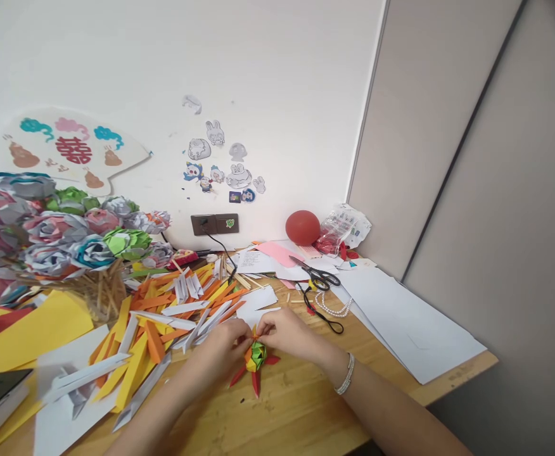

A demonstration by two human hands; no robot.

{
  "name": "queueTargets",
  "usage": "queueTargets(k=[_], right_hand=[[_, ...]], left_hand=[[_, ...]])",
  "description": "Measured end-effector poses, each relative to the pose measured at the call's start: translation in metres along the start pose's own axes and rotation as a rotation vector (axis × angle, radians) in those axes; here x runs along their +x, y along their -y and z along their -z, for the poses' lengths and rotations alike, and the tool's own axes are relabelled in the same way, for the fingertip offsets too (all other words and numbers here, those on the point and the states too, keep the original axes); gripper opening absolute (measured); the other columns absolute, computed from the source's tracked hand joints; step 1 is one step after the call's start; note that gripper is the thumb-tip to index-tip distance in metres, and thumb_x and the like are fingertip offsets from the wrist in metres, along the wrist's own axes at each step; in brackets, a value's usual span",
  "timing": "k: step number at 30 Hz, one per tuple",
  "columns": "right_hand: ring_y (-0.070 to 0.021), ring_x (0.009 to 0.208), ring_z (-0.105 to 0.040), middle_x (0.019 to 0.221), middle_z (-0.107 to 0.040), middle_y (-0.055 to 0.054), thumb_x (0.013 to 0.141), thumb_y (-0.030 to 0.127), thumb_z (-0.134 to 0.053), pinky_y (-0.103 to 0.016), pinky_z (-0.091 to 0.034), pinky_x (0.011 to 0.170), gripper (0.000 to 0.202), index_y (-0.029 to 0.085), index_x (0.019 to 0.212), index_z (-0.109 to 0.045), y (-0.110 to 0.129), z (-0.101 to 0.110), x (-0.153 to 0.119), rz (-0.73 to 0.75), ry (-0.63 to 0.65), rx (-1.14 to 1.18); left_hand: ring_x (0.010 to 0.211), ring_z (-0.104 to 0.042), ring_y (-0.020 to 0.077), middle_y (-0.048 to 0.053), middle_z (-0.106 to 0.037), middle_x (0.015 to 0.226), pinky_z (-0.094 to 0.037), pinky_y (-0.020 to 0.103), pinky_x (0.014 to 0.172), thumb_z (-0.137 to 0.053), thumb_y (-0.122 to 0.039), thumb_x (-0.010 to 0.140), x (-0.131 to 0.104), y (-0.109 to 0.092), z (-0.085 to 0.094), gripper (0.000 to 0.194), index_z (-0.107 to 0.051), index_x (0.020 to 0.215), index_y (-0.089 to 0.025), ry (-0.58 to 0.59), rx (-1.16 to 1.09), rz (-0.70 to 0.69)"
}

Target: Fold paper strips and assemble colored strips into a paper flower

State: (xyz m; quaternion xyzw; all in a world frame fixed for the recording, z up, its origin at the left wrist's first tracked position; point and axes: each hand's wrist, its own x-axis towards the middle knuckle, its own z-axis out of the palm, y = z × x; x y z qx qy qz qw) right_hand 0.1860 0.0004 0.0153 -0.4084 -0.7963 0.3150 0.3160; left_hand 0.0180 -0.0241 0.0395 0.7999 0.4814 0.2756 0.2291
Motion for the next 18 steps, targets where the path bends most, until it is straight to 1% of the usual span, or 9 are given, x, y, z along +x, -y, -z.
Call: queueTargets(k=[3, 7, 9, 11, 13, 15, 16, 18], right_hand=[[-0.0120, 0.061, -0.058, 0.066, -0.065, -0.001, 0.067, 0.014, -0.058, -0.019, -0.042, 0.053, 0.007, 0.014, 0.069, -0.064, -0.001, -0.003, 0.001, -0.028, -0.009, 0.040], [-0.0100, 0.056, -0.056, 0.062, -0.063, 0.000, 0.063, 0.009, -0.058, -0.017, -0.040, 0.050, 0.007, 0.013, 0.063, -0.063, 0.005, -0.003, 0.001, -0.081, -0.004, 0.076], [-0.0090, 0.054, -0.054, 0.059, -0.062, 0.001, 0.061, 0.007, -0.057, -0.017, -0.038, 0.048, 0.008, 0.013, 0.060, -0.062, 0.008, -0.002, 0.000, -0.050, -0.005, 0.044], [-0.0087, 0.054, -0.053, 0.058, -0.061, 0.002, 0.061, 0.006, -0.057, -0.016, -0.038, 0.048, 0.008, 0.013, 0.059, -0.062, 0.009, -0.002, -0.002, -0.010, 0.010, 0.013], [-0.0088, 0.054, -0.053, 0.059, -0.061, 0.002, 0.062, 0.008, -0.058, -0.016, -0.038, 0.049, 0.008, 0.014, 0.061, -0.062, 0.008, -0.003, -0.002, 0.019, 0.020, 0.007], [-0.0091, 0.056, -0.054, 0.061, -0.062, 0.001, 0.065, 0.010, -0.057, -0.016, -0.039, 0.050, 0.007, 0.014, 0.063, -0.062, 0.005, -0.004, -0.002, 0.039, 0.010, 0.023], [-0.0094, 0.057, -0.054, 0.063, -0.062, 0.001, 0.067, 0.011, -0.056, -0.017, -0.039, 0.051, 0.008, 0.014, 0.064, -0.062, 0.004, -0.005, -0.002, 0.051, -0.005, 0.028], [-0.0097, 0.058, -0.055, 0.065, -0.063, 0.000, 0.069, 0.012, -0.054, -0.017, -0.039, 0.053, 0.010, 0.014, 0.065, -0.063, 0.003, -0.006, -0.001, 0.074, -0.046, 0.008]], left_hand=[[0.053, -0.041, 0.0129, -0.002, -0.049, 0.055, -0.028, 0.021, 0.051, -0.044, -0.021, 0.072, -0.001, -0.003, 0.000, 0.020, -0.051, 0.054, -0.019, 0.018, 0.115, -0.069], [0.054, -0.044, 0.0129, -0.001, -0.052, 0.057, -0.030, 0.021, 0.051, -0.043, -0.019, 0.072, -0.001, -0.002, -0.002, 0.019, -0.053, 0.056, -0.019, 0.051, 0.113, -0.091], [0.054, -0.043, 0.0131, -0.001, -0.052, 0.057, -0.030, 0.021, 0.051, -0.043, -0.018, 0.071, 0.000, 0.000, -0.001, 0.017, -0.054, 0.057, -0.019, 0.062, 0.102, -0.082], [0.054, -0.044, 0.0135, -0.001, -0.052, 0.057, -0.031, 0.021, 0.051, -0.046, -0.021, 0.070, 0.000, 0.003, 0.003, 0.015, -0.055, 0.058, -0.018, 0.108, 0.067, -0.046], [0.055, -0.046, 0.0141, -0.001, -0.053, 0.058, -0.033, 0.021, 0.052, -0.050, -0.027, 0.070, 0.001, 0.004, 0.010, 0.014, -0.058, 0.061, -0.018, 0.197, -0.028, 0.006], [0.058, -0.048, 0.0145, -0.001, -0.055, 0.061, -0.036, 0.022, 0.055, -0.052, -0.035, 0.071, 0.001, 0.005, 0.017, 0.018, -0.059, 0.066, -0.019, 0.293, -0.193, 0.061], [0.059, -0.050, 0.0147, 0.000, -0.056, 0.063, -0.038, 0.023, 0.056, -0.053, -0.039, 0.072, 0.001, 0.005, 0.019, 0.022, -0.059, 0.068, -0.019, 0.324, -0.297, 0.103], [0.059, -0.052, 0.0148, 0.000, -0.056, 0.066, -0.041, 0.025, 0.058, -0.053, -0.046, 0.071, 0.001, 0.006, 0.019, 0.029, -0.058, 0.068, -0.018, 0.344, -0.496, 0.210]])
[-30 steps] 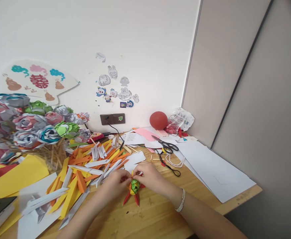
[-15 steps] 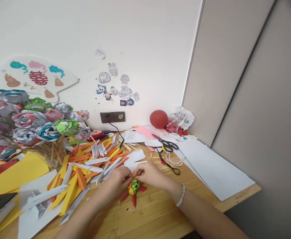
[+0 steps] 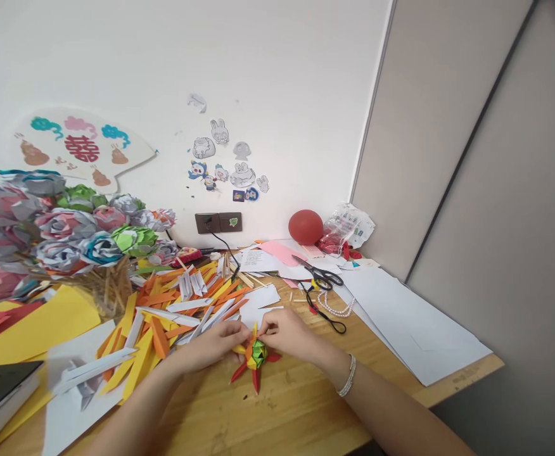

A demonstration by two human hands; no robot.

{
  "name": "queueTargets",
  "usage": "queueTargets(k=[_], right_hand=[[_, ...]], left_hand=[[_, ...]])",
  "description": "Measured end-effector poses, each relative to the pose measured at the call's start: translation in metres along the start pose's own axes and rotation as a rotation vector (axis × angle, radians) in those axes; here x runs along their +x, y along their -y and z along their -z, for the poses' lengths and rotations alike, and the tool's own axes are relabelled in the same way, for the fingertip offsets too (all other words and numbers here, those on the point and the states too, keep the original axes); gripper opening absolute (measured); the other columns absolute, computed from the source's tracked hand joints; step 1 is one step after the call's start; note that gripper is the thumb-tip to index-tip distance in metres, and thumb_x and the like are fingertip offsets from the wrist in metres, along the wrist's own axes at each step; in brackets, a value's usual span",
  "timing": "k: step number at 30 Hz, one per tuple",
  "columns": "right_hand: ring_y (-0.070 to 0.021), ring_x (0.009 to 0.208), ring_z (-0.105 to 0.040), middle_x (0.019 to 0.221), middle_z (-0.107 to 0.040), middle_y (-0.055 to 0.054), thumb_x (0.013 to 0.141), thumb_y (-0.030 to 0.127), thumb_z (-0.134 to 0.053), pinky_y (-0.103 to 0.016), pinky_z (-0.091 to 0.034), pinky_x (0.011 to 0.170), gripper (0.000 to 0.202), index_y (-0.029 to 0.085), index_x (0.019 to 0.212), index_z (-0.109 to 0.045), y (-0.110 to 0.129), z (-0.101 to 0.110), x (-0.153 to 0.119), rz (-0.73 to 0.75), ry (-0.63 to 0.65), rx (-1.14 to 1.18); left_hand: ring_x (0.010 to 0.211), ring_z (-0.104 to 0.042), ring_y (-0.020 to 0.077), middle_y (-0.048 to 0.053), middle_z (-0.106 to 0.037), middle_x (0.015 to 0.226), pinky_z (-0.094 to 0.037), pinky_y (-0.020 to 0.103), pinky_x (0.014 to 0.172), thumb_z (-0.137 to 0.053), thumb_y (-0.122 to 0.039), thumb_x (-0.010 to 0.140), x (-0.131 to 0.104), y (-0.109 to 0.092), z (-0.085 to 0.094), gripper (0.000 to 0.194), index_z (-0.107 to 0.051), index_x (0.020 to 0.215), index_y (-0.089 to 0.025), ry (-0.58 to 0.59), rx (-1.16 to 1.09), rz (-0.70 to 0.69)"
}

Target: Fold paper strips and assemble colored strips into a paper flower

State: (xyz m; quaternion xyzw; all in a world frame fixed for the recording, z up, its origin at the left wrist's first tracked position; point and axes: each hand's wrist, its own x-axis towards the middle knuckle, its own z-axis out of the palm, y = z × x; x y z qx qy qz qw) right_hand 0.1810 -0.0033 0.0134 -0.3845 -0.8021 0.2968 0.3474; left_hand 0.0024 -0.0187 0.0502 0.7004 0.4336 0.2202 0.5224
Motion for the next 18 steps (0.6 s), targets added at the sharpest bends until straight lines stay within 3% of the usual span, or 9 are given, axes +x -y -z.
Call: queueTargets(k=[6, 12, 18], right_hand=[[-0.0109, 0.064, -0.056, 0.071, -0.064, -0.001, 0.071, 0.012, -0.054, -0.018, -0.040, 0.055, 0.013, 0.017, 0.075, -0.066, 0.007, 0.001, -0.001, 0.065, -0.018, -0.094], [-0.0129, 0.073, -0.056, 0.072, -0.066, -0.002, 0.076, 0.014, -0.057, -0.022, -0.042, 0.067, 0.012, 0.019, 0.074, -0.067, 0.003, 0.000, 0.000, 0.294, -0.060, -0.159], [-0.0137, 0.079, -0.056, 0.081, -0.067, -0.005, 0.084, 0.016, -0.047, -0.027, -0.042, 0.076, 0.018, 0.017, 0.079, -0.064, 0.003, 0.005, 0.003, 0.514, 0.050, -0.277]], left_hand=[[0.055, -0.051, 0.0113, -0.002, -0.055, 0.069, -0.040, 0.020, 0.047, -0.058, -0.050, 0.067, 0.005, 0.009, -0.008, 0.034, -0.055, 0.083, -0.021, -0.013, -0.252, 0.104], [0.051, -0.047, 0.0099, -0.005, -0.047, 0.061, -0.038, 0.020, 0.044, -0.061, -0.050, 0.064, 0.008, 0.013, -0.007, 0.033, -0.051, 0.071, -0.019, -0.063, -0.226, 0.060], [0.048, -0.046, 0.0115, -0.006, -0.044, 0.057, -0.038, 0.022, 0.040, -0.061, -0.052, 0.060, 0.013, 0.014, -0.009, 0.037, -0.047, 0.065, -0.018, -0.193, -0.161, 0.035]])
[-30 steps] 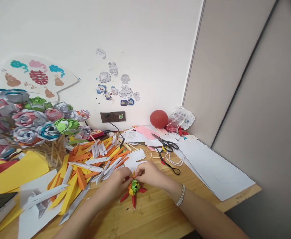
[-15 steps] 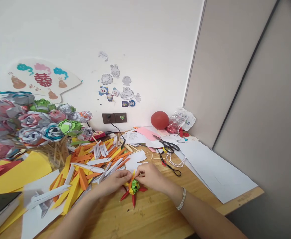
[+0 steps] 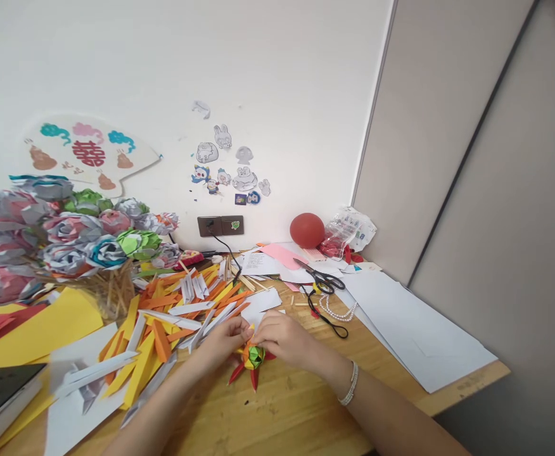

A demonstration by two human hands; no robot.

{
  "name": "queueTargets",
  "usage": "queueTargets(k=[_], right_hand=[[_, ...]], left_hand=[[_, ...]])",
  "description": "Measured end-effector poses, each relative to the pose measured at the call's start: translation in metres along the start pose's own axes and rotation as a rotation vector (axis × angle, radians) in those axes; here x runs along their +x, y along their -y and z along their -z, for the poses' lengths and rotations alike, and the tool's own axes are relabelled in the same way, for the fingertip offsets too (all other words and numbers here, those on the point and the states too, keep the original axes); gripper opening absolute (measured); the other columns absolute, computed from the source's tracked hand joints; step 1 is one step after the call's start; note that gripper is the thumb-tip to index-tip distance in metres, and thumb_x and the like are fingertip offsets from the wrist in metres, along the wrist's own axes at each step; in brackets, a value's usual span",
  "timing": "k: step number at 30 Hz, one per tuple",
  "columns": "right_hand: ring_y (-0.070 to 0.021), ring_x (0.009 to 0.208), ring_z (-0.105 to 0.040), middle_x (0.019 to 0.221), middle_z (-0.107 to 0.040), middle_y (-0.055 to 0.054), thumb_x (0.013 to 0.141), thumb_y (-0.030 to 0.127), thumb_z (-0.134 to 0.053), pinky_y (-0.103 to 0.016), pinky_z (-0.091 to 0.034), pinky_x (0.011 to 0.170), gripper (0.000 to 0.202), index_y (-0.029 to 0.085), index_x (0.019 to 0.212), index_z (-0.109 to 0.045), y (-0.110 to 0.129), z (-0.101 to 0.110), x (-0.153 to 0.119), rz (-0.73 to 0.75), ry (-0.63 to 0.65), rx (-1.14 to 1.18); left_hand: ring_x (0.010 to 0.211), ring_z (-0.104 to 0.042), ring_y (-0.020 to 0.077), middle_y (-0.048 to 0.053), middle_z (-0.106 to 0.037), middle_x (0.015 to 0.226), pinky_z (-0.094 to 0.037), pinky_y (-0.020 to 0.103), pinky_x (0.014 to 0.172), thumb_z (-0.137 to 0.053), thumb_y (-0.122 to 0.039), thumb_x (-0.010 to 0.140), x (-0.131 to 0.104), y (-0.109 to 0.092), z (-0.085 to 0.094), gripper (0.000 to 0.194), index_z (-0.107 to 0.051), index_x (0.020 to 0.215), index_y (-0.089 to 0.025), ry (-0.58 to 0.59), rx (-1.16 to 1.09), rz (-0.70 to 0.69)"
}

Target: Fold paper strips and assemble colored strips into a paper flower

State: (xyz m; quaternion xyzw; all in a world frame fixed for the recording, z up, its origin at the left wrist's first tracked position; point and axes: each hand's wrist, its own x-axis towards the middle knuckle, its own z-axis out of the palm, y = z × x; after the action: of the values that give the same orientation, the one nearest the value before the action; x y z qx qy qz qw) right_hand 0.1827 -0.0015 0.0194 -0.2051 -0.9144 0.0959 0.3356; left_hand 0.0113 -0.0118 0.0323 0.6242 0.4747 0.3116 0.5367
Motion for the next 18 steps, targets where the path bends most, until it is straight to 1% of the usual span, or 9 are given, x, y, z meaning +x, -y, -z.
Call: queueTargets(k=[3, 5, 7, 9, 11, 13, 15, 18], right_hand=[[-0.0143, 0.079, -0.054, 0.080, -0.065, -0.005, 0.085, 0.017, -0.045, -0.027, -0.041, 0.076, 0.019, 0.017, 0.080, -0.064, 0.007, 0.008, 0.001, 0.024, 0.058, -0.034], [-0.0143, 0.079, -0.054, 0.079, -0.064, -0.004, 0.083, 0.019, -0.048, -0.026, -0.041, 0.074, 0.016, 0.018, 0.086, -0.064, 0.013, 0.012, 0.001, -0.042, 0.058, -0.032], [-0.0141, 0.078, -0.053, 0.080, -0.063, -0.003, 0.083, 0.020, -0.049, -0.024, -0.040, 0.070, 0.017, 0.019, 0.093, -0.062, 0.017, 0.014, 0.001, -0.149, 0.038, -0.023], [-0.0139, 0.081, -0.053, 0.084, -0.063, -0.002, 0.084, 0.020, -0.048, -0.023, -0.040, 0.069, 0.018, 0.020, 0.095, -0.062, 0.020, 0.013, 0.002, -0.212, 0.016, -0.006], [-0.0134, 0.084, -0.053, 0.087, -0.064, -0.002, 0.085, 0.021, -0.047, -0.023, -0.039, 0.073, 0.017, 0.018, 0.091, -0.063, 0.020, 0.010, 0.002, -0.197, 0.008, 0.014], [-0.0130, 0.082, -0.052, 0.085, -0.064, -0.002, 0.085, 0.023, -0.046, -0.023, -0.038, 0.075, 0.019, 0.017, 0.083, -0.064, 0.021, 0.008, 0.002, -0.163, 0.001, 0.007], [-0.0129, 0.079, -0.052, 0.081, -0.063, -0.002, 0.085, 0.024, -0.047, -0.023, -0.038, 0.072, 0.021, 0.017, 0.079, -0.065, 0.022, 0.006, 0.003, -0.145, 0.005, -0.032], [-0.0135, 0.076, -0.050, 0.076, -0.061, -0.003, 0.085, 0.026, -0.046, -0.023, -0.038, 0.068, 0.022, 0.017, 0.078, -0.065, 0.025, 0.006, 0.003, -0.142, 0.025, -0.087]], left_hand=[[0.046, -0.043, 0.0103, -0.007, -0.043, 0.054, -0.037, 0.022, 0.040, -0.059, -0.051, 0.061, 0.001, 0.001, -0.001, 0.036, -0.044, 0.063, -0.019, -0.027, 0.019, -0.035], [0.047, -0.043, 0.0100, -0.006, -0.044, 0.055, -0.036, 0.021, 0.041, -0.058, -0.048, 0.063, 0.001, 0.000, -0.001, 0.033, -0.045, 0.063, -0.019, -0.043, 0.044, -0.070], [0.050, -0.044, 0.0104, -0.005, -0.046, 0.056, -0.036, 0.021, 0.044, -0.057, -0.045, 0.064, 0.001, -0.001, 0.000, 0.029, -0.046, 0.064, -0.018, -0.064, 0.096, -0.111], [0.052, -0.043, 0.0108, -0.005, -0.047, 0.057, -0.036, 0.021, 0.047, -0.055, -0.044, 0.067, 0.002, -0.001, 0.001, 0.028, -0.047, 0.065, -0.018, -0.084, 0.153, -0.146], [0.052, -0.042, 0.0109, -0.005, -0.046, 0.057, -0.035, 0.021, 0.048, -0.052, -0.046, 0.069, 0.003, 0.000, 0.003, 0.029, -0.046, 0.065, -0.018, -0.096, 0.185, -0.166], [0.051, -0.040, 0.0105, -0.005, -0.044, 0.056, -0.034, 0.021, 0.047, -0.049, -0.047, 0.071, 0.004, 0.002, 0.004, 0.030, -0.045, 0.064, -0.018, -0.110, 0.196, -0.182], [0.050, -0.039, 0.0103, -0.005, -0.043, 0.055, -0.033, 0.021, 0.047, -0.048, -0.047, 0.072, 0.005, 0.004, 0.005, 0.031, -0.044, 0.062, -0.018, -0.126, 0.212, -0.193], [0.051, -0.040, 0.0109, -0.004, -0.044, 0.056, -0.033, 0.022, 0.048, -0.048, -0.046, 0.073, 0.005, 0.007, 0.007, 0.030, -0.045, 0.062, -0.018, -0.133, 0.240, -0.210]])
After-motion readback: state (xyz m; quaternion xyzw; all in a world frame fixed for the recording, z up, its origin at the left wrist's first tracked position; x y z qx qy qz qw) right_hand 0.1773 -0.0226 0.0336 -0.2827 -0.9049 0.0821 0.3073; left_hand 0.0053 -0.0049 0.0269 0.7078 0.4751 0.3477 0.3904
